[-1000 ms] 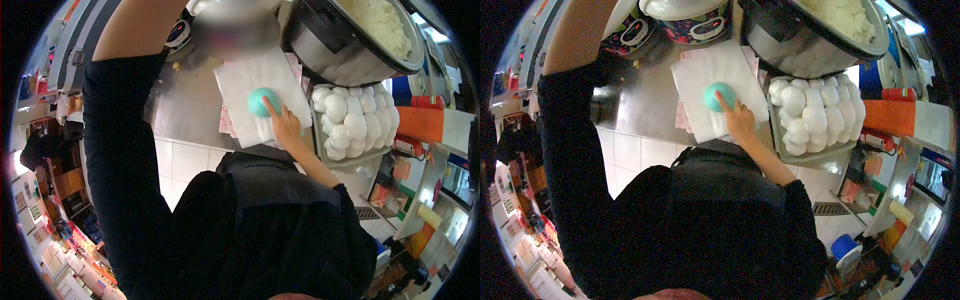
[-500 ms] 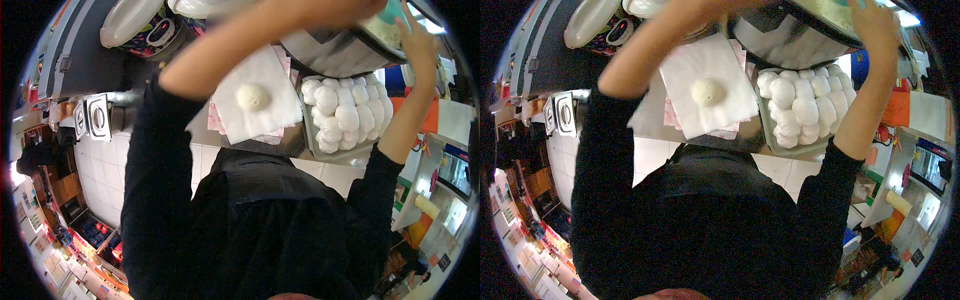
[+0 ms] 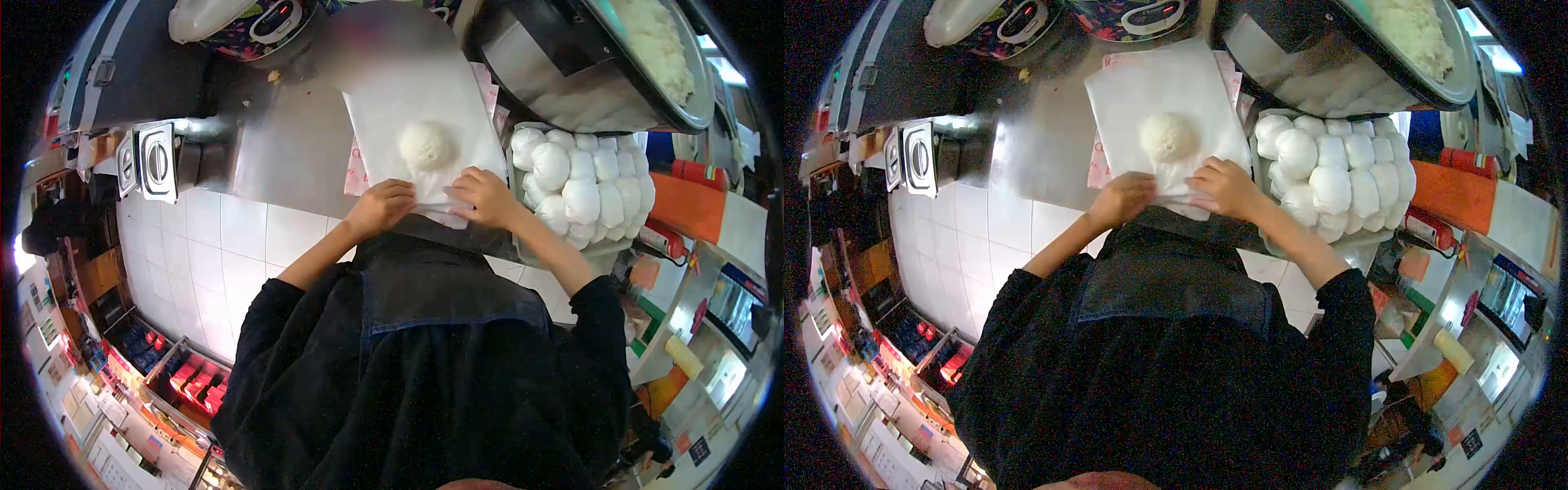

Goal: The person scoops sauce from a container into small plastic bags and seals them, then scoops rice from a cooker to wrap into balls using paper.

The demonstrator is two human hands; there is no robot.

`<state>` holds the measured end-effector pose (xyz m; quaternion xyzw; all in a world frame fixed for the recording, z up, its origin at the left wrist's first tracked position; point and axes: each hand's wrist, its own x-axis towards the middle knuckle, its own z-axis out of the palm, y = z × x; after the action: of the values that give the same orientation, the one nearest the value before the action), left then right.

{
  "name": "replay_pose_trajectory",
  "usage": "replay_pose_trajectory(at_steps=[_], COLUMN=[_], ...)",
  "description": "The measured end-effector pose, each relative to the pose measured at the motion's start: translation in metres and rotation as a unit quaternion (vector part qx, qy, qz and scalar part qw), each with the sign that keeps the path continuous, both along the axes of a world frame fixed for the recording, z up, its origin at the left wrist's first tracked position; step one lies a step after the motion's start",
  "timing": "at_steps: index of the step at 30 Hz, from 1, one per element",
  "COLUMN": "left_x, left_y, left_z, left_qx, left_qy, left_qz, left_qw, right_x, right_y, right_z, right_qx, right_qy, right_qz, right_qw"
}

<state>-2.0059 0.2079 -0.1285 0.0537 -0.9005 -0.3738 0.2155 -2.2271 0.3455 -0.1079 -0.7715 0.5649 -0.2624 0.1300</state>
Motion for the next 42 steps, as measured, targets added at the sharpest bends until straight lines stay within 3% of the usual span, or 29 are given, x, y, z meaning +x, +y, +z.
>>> replay_pose_trajectory(at_steps=[2, 6, 8, 9, 10, 12, 14, 17, 20, 22, 23, 24, 25, 26, 27, 28, 29, 31, 33, 34, 37, 39, 40, 41, 42], left_x=[-0.004, -0.006, -0.009, -0.008, -0.006, -0.005, -0.006, -0.013, -0.022, -0.022, -0.023, -0.023, -0.007, -0.008, 0.005, 0.005, 0.013, 0.008, 0.013, 0.017, 0.037, 0.047, 0.049, 0.046, 0.046], left_y=[-0.004, -0.008, -0.013, -0.014, -0.015, -0.017, -0.02, -0.018, -0.014, 0.006, 0.01, 0.018, 0.017, 0.018, 0.021, 0.018, 0.016, 0.019, -0.003, -0.013, -0.014, -0.017, -0.007, -0.001, 0.009], left_z=[0.005, 0.006, 0.009, 0.004, -0.002, -0.007, -0.008, -0.001, 0.006, -0.036, -0.006, -0.009, -0.017, 0.002, 0.017, 0.002, -0.011, -0.022, -0.014, -0.004, 0.013, 0.03, 0.016, 0.022, 0.037], left_qx=[0.1, 0.174, 0.308, 0.309, 0.379, 0.447, 0.413, 0.375, 0.331, 0.375, 0.213, 0.145, 0.083, 0.124, 0.1, 0.015, 0.008, -0.049, -0.04, -0.033, 0.027, 0.072, 0.032, -0.038, -0.154], left_qy=[-0.048, -0.173, -0.299, -0.298, -0.251, -0.202, -0.292, -0.324, -0.316, -0.228, -0.278, -0.3, -0.216, -0.298, -0.14, -0.095, -0.106, -0.111, -0.149, -0.192, -0.172, -0.223, -0.087, 0.015, 0.09], left_qz=[0.013, 0.062, 0.107, 0.107, 0.109, 0.111, 0.085, 0.094, 0.098, 0.177, 0.162, 0.183, 0.111, 0.135, 0.14, 0.088, 0.127, 0.082, 0.067, 0.05, -0.003, 0.052, 0.14, 0.212, 0.184], left_qw=[0.994, 0.967, 0.897, 0.897, 0.884, 0.864, 0.859, 0.863, 0.883, 0.881, 0.923, 0.925, 0.966, 0.937, 0.975, 0.991, 0.986, 0.989, 0.986, 0.979, 0.985, 0.971, 0.986, 0.976, 0.967], right_x=[-0.004, -0.009, -0.01, -0.011, -0.013, -0.018, -0.022, -0.028, -0.027, -0.015, -0.012, 0.002, -0.002, -0.013, -0.014, -0.011, -0.003, 0.0, 0.011, 0.009, 0.013, 0.016, 0.02, 0.016, 0.011], right_y=[-0.002, -0.01, -0.015, -0.018, -0.021, -0.024, -0.026, -0.031, -0.03, -0.035, -0.028, -0.034, -0.027, -0.018, -0.018, -0.017, -0.02, -0.016, -0.027, -0.029, -0.004, -0.008, -0.015, -0.019, -0.026], right_z=[-0.004, -0.012, -0.007, -0.001, 0.002, -0.002, -0.008, -0.013, -0.009, 0.007, 0.008, 0.039, 0.022, -0.003, -0.008, 0.0, 0.0, 0.005, 0.01, 0.005, 0.0, 0.004, 0.022, 0.031, 0.043], right_qx=[0.012, 0.131, 0.173, 0.236, 0.296, 0.311, 0.328, 0.381, 0.403, 0.39, 0.357, 0.318, 0.242, 0.157, 0.193, 0.105, 0.081, 0.065, -0.029, -0.028, 0.114, 0.198, 0.301, 0.287, 0.289], right_qy=[-0.024, -0.129, -0.153, -0.197, -0.239, -0.252, -0.266, -0.204, -0.169, -0.125, -0.118, -0.02, 0.011, 0.066, 0.082, 0.098, 0.092, 0.096, 0.094, 0.094, 0.105, 0.063, 0.029, -0.054, -0.039], right_qz=[0.003, -0.046, -0.075, -0.096, -0.116, -0.101, -0.089, -0.04, -0.022, -0.115, -0.105, -0.103, -0.064, -0.009, -0.004, 0.002, 0.011, 0.006, 0.032, 0.032, 0.05, 0.014, -0.055, -0.089, -0.104], right_qw=[1.0, 0.982, 0.97, 0.947, 0.917, 0.911, 0.902, 0.901, 0.899, 0.905, 0.92, 0.942, 0.968, 0.985, 0.978, 0.99, 0.992, 0.993, 0.995, 0.995, 0.987, 0.978, 0.952, 0.952, 0.951])
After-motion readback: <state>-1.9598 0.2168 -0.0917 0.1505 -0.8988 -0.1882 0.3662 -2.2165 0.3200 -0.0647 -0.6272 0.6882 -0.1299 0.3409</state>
